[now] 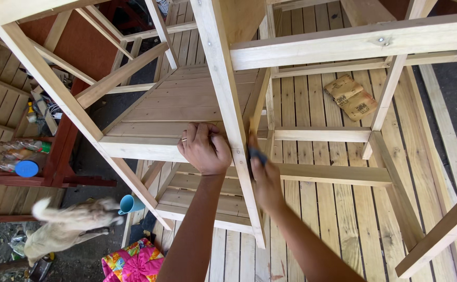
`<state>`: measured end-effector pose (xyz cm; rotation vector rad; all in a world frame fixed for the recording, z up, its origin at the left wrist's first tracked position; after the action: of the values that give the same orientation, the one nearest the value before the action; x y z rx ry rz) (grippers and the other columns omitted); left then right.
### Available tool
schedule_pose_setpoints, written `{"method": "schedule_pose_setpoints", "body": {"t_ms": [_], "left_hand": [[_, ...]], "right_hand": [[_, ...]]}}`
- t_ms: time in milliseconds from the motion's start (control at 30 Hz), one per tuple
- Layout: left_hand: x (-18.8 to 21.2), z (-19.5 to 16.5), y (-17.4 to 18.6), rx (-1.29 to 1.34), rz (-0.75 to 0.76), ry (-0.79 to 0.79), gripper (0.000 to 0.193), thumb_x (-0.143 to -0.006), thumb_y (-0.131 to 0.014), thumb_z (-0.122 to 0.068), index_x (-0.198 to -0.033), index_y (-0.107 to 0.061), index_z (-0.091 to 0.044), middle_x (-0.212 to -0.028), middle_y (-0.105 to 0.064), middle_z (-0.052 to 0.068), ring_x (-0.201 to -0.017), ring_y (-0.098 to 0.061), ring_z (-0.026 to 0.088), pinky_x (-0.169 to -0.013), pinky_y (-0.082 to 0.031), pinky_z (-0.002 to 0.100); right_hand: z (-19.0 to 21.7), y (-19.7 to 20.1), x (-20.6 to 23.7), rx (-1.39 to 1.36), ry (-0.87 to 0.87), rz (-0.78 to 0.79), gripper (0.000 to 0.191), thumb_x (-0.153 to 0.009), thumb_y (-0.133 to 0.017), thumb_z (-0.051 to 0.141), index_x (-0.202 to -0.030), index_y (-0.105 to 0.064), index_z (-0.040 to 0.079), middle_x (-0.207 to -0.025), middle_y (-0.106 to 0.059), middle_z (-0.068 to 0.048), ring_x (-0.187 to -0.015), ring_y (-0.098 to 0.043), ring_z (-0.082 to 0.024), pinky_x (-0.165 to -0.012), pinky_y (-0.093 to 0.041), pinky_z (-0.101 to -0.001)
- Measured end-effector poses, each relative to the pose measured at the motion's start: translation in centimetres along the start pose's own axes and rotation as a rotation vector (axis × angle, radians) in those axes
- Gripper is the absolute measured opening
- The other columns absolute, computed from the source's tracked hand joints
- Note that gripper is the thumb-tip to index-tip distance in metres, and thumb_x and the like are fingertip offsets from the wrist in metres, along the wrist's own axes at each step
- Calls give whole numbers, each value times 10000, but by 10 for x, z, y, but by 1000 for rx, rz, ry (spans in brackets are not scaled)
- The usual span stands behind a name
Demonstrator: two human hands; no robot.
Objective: The person sands a wooden furniture frame by hand, rubbing sandpaper along the slatted surfaces, rails and edges of the frame. They reposition around the piece and switch sanding sheets while smoothing different parts of the wood.
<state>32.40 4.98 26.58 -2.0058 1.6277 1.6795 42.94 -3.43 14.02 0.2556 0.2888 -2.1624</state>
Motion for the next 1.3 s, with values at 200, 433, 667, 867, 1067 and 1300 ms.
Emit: {"method": "schedule_pose_setpoints", "body": {"t_ms": [200,433,667,867,1067,1300], "left_hand": [[0,0,0,28,-25,-40,109,-759,-537,-188,-741,-644,-174,-856,-598,33,-830,-562,288,-845,-353,433],[-1,6,-5,3,3,-14,97,-749,-539,-180,-725,-633,-170,-822,-589,26,-813,-557,285,-810,-344,433],[-4,7,-10,36,-17,-43,111,-736,-535,-173,-756,-642,-156,-853,-600,31,-842,-570,292,-809,-358,438],[-3,10,-12,33,-22,-35,97,-733,-550,-189,-750,-644,-171,-869,-594,38,-852,-572,293,-837,-369,443],[-1,15,-17,11,12,15,93,-724,-548,-191,-712,-638,-169,-830,-592,29,-802,-562,282,-772,-340,435],[-1,14,-14,15,-16,-38,119,-743,-539,-167,-802,-640,-147,-892,-599,53,-881,-569,301,-842,-364,443]], "right_hand": [[21,-4,-28,-93,116,52,535,-1102,-412,210,-1569,-386,-48,-1411,-611,-205,-1316,-556,-295,-1156,-407,-355],[29,17,-60,20,242,184,413,-1110,-467,232,-1397,-595,-36,-1456,-608,-230,-1517,-407,-329,-1260,-212,-456],[29,27,-72,409,318,102,454,-1065,-439,348,-1224,-733,41,-1335,-698,-149,-1476,-415,-341,-1208,-193,-616],[42,26,-74,649,451,142,461,-1060,-402,361,-1115,-766,84,-1281,-731,-96,-1447,-476,-331,-1230,-193,-675],[52,20,-67,524,413,99,436,-1101,-389,348,-1252,-697,78,-1359,-665,-123,-1413,-509,-319,-1179,-321,-626],[46,23,-73,728,330,97,423,-1040,-414,319,-1219,-744,125,-1360,-689,-89,-1399,-536,-293,-1209,-231,-684]]}}
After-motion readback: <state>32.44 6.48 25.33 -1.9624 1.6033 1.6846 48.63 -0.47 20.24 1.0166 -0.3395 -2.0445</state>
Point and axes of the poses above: each hand's wrist, its own x-axis away from the middle knuckle, its own y-axis out of the back of the hand, z = x × y, the point moved 5 cm from there along -x, towards the middle knuckle
